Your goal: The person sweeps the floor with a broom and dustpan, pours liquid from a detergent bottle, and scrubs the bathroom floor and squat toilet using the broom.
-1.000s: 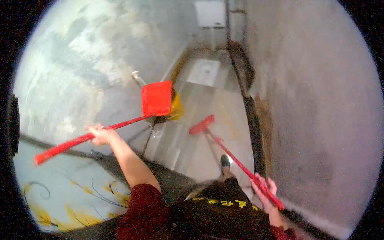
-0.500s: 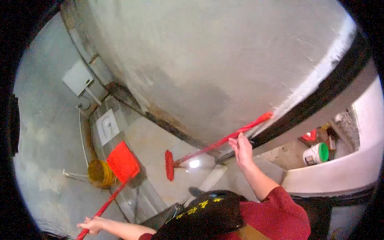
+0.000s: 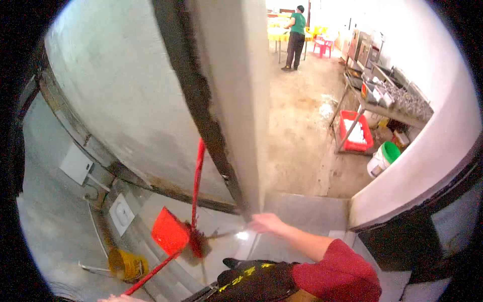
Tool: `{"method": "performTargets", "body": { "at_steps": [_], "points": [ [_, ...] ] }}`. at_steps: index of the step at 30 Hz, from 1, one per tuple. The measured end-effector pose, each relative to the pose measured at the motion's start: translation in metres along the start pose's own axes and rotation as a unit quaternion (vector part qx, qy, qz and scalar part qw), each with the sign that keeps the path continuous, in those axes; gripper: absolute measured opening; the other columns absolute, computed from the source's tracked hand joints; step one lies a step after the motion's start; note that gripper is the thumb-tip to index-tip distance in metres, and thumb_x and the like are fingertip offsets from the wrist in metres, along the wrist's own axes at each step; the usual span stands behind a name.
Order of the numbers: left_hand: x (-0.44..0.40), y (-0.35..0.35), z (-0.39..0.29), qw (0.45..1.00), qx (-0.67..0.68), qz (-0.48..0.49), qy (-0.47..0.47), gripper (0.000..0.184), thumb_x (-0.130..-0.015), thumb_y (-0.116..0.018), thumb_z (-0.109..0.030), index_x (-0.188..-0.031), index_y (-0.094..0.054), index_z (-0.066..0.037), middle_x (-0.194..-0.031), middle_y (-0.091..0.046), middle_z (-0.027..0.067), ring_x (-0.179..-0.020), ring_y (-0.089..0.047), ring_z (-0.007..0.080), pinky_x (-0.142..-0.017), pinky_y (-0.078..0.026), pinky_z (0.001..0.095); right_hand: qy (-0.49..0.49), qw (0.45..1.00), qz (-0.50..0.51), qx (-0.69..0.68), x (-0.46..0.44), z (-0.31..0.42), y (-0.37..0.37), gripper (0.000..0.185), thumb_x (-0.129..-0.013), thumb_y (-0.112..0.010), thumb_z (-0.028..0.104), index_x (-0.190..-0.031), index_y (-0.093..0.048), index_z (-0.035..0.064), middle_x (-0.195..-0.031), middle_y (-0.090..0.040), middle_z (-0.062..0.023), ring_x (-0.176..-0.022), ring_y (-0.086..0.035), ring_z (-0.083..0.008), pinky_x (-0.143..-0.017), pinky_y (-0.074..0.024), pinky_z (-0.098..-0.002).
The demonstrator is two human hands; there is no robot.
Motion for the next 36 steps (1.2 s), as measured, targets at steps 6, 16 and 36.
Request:
{"method": "performTargets", "body": {
  "at_steps": [6, 16, 36],
  "points": [
    [0.035, -0.017, -0.02, 0.959, -0.261, -0.107, 0.038, 0.061, -0.072, -0.069, -0.044, -0.102, -0.058, 0.008, -0.101, -0.059, 0.0176, -0.082, -0.057, 0.0268, -0.074, -0.049, 0.0385, -0.024, 0.995, -0.089, 0.035, 0.083, -0.038, 0.103, 0.042, -0.089, -0.053, 0.031, -0.113, -0.049, -0.0029, -0.111, -0.054, -0.0185, -0.091, -0.059, -0.0246, -0.077, -0.0507, -0.0356],
    [0.137, -0.002, -0.018, 0.992, -0.129, -0.015, 0.011, 0.029, -0.081, -0.065, -0.024, -0.089, -0.056, 0.001, -0.07, -0.049, 0.0026, -0.058, -0.045, 0.0137, -0.054, -0.038, 0.0265, -0.008, 0.981, -0.187, 0.047, 0.153, -0.077, 0.135, 0.03, -0.088, -0.055, 0.028, -0.098, -0.054, 0.0001, -0.089, -0.059, -0.0094, -0.071, -0.06, -0.0168, -0.062, -0.0517, -0.0291],
    [0.159, 0.09, -0.044, 0.934, -0.234, 0.191, 0.189, 0.022, -0.08, -0.052, -0.016, -0.068, -0.034, -0.009, -0.07, -0.039, 0.0011, -0.068, -0.04, 0.0134, -0.066, -0.035, 0.028, -0.054, 0.949, -0.032, 0.308, 0.143, -0.138, -0.005, 0.038, -0.084, -0.058, 0.032, -0.105, -0.06, -0.0001, -0.091, -0.064, -0.0099, -0.08, -0.06, -0.0144, -0.074, -0.0497, -0.0286]
  ]
}}
Point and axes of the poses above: each hand's wrist, its own x-axis away from the middle knuckle, its own y-axis out of the back of the hand, z = x × y, the point moved 2 cm from there along -x, towards the middle knuckle
